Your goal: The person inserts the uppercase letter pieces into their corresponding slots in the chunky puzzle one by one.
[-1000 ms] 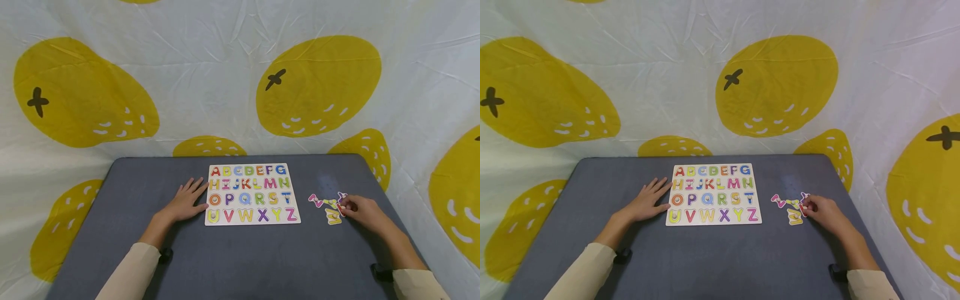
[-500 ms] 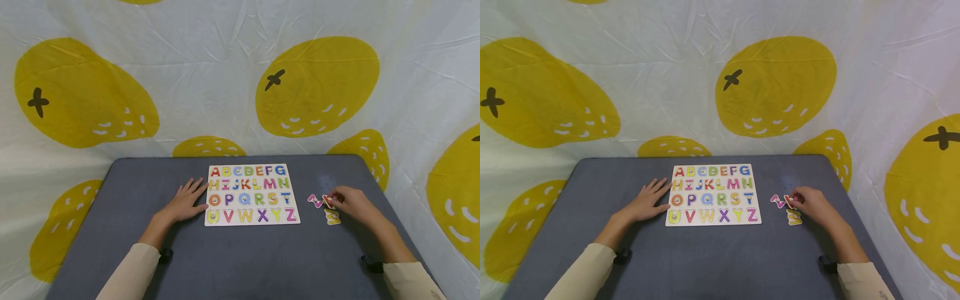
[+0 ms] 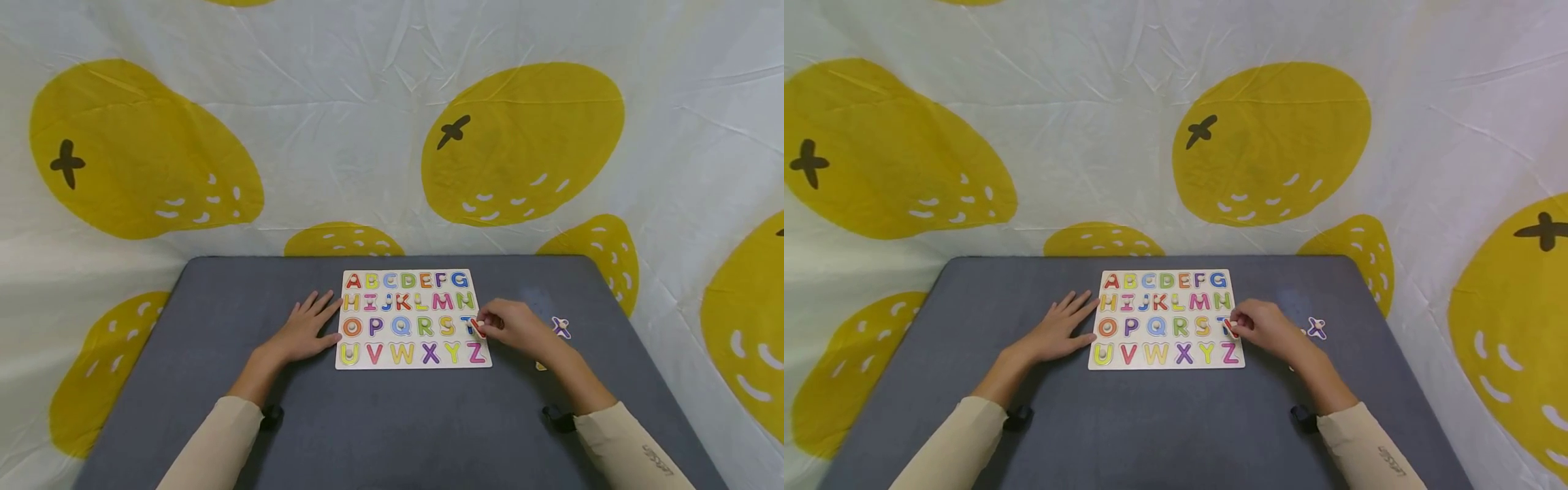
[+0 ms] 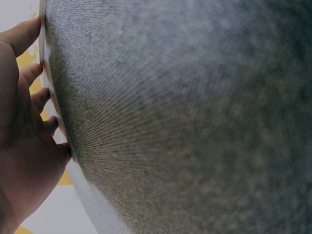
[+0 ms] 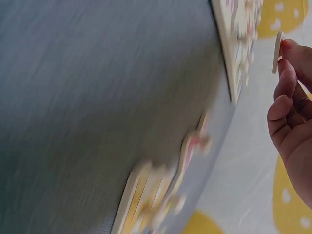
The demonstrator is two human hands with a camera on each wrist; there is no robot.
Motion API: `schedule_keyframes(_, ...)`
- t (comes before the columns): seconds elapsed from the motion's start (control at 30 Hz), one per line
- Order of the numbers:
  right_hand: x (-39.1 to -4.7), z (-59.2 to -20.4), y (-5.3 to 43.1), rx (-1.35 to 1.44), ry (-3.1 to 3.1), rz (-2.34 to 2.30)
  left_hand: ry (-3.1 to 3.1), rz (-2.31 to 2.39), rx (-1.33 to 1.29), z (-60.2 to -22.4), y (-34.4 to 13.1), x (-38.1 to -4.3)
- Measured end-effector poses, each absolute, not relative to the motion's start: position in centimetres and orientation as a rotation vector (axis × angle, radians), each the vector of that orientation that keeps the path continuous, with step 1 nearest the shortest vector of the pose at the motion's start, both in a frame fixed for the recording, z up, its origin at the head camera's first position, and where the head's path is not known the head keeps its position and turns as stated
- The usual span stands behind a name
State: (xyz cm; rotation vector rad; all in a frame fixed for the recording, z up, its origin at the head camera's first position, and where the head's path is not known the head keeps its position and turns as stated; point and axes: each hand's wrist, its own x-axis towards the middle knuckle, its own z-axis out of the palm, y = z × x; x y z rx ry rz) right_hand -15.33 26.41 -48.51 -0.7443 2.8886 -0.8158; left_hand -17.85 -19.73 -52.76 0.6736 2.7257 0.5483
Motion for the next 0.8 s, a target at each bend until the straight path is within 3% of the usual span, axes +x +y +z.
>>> schedule_keyframes(0.5,-16.2,-48.3,14.5,-0.989,2.594,-0.843,2.728,0.566,0.674,-52.7,-19.7,-17.9)
schedule_keyframes(0.8,-16.0,-49.9,10.0,-1.173,2.61,-0.743,2.731,0.567,0.681,-52.8,-19.8,-17.8)
